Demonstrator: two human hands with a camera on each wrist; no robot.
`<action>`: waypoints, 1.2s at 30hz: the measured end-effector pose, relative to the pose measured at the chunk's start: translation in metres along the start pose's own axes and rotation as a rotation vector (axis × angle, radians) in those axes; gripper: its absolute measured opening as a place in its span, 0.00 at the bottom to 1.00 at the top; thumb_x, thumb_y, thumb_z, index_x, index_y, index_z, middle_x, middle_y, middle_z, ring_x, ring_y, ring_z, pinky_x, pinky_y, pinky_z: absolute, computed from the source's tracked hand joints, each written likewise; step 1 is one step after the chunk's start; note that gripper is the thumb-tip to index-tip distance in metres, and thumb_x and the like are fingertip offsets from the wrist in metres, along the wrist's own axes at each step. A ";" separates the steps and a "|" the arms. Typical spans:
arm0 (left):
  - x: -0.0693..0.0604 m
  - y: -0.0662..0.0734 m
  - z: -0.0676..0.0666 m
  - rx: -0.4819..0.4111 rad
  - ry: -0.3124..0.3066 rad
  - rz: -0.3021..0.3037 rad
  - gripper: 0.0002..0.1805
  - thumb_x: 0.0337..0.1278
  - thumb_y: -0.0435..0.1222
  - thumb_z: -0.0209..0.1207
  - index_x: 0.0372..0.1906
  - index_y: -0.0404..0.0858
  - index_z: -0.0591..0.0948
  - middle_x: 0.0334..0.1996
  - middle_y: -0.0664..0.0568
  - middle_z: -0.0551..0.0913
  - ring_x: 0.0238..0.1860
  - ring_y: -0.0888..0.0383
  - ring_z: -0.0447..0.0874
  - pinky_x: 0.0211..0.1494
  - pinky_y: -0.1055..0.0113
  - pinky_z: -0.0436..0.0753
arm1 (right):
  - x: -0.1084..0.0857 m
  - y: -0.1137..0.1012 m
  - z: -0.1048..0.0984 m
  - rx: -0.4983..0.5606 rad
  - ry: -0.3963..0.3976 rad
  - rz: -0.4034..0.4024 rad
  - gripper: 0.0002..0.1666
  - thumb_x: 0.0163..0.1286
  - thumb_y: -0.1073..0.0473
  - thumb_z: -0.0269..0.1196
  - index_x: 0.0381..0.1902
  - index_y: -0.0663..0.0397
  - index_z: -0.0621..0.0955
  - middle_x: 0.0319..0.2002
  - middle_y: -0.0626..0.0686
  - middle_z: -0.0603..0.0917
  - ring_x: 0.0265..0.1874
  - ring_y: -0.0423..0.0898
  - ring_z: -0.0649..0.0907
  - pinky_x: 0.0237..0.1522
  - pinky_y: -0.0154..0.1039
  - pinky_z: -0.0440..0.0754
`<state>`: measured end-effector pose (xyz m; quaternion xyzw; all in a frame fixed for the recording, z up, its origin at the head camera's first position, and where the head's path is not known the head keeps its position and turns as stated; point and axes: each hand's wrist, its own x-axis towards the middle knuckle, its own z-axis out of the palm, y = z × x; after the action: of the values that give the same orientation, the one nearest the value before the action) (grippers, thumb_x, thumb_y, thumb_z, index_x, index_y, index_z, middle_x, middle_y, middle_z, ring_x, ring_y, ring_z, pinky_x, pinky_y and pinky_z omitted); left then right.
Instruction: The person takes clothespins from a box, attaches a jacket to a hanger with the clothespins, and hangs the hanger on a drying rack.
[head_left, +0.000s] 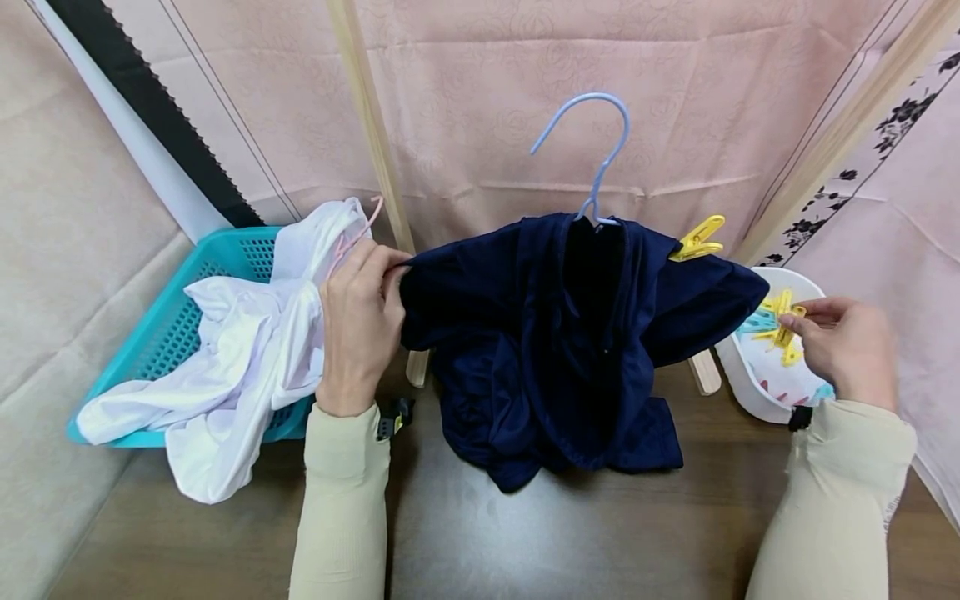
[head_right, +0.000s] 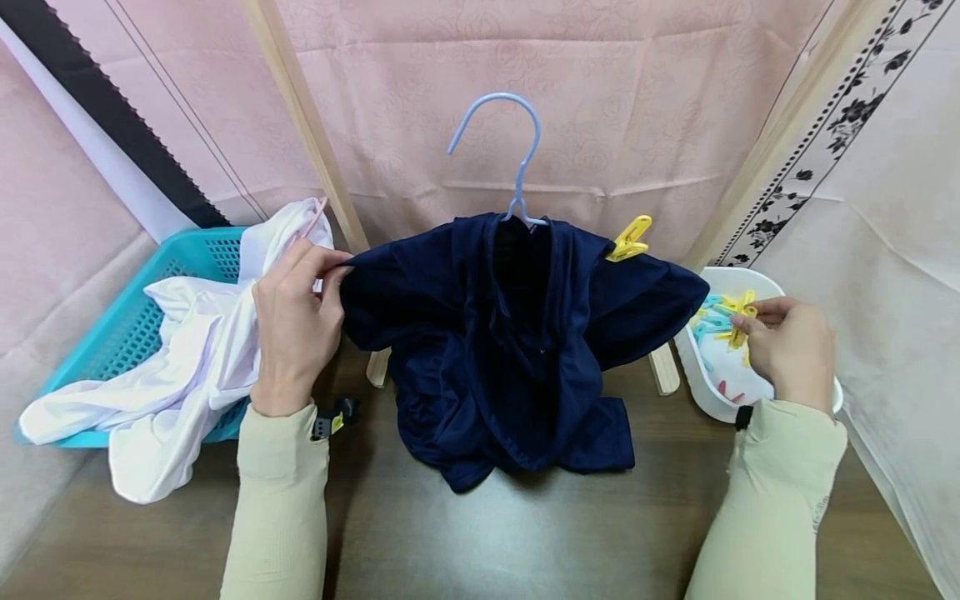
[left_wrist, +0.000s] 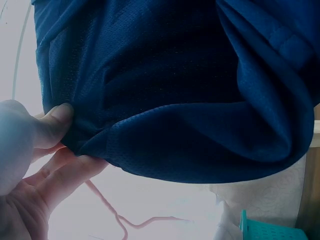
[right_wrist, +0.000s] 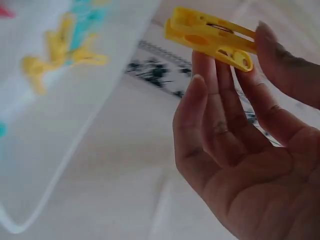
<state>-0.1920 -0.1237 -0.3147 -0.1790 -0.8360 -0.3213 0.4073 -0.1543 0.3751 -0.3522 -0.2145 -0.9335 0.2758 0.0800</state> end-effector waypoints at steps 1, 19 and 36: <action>0.000 0.000 0.000 0.001 0.000 0.000 0.06 0.69 0.28 0.60 0.38 0.32 0.86 0.32 0.44 0.83 0.33 0.47 0.83 0.36 0.55 0.76 | -0.003 -0.005 -0.002 0.022 0.021 -0.011 0.28 0.76 0.48 0.60 0.58 0.69 0.80 0.30 0.49 0.86 0.25 0.32 0.73 0.24 0.32 0.72; 0.000 -0.001 -0.001 0.005 0.003 0.016 0.06 0.69 0.28 0.60 0.37 0.32 0.86 0.32 0.45 0.83 0.33 0.47 0.83 0.36 0.55 0.77 | -0.092 -0.100 -0.030 0.812 0.214 -0.362 0.11 0.65 0.72 0.68 0.46 0.61 0.85 0.39 0.41 0.90 0.36 0.34 0.86 0.41 0.19 0.80; 0.000 0.001 0.001 0.015 -0.021 0.021 0.06 0.70 0.29 0.59 0.39 0.33 0.86 0.33 0.45 0.83 0.34 0.48 0.84 0.37 0.56 0.79 | -0.125 -0.247 0.005 0.640 0.012 -1.048 0.04 0.62 0.70 0.71 0.32 0.58 0.88 0.31 0.48 0.89 0.33 0.37 0.85 0.44 0.30 0.80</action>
<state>-0.1917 -0.1226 -0.3149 -0.1880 -0.8407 -0.3088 0.4030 -0.1316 0.1300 -0.2244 0.3060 -0.7854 0.4652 0.2705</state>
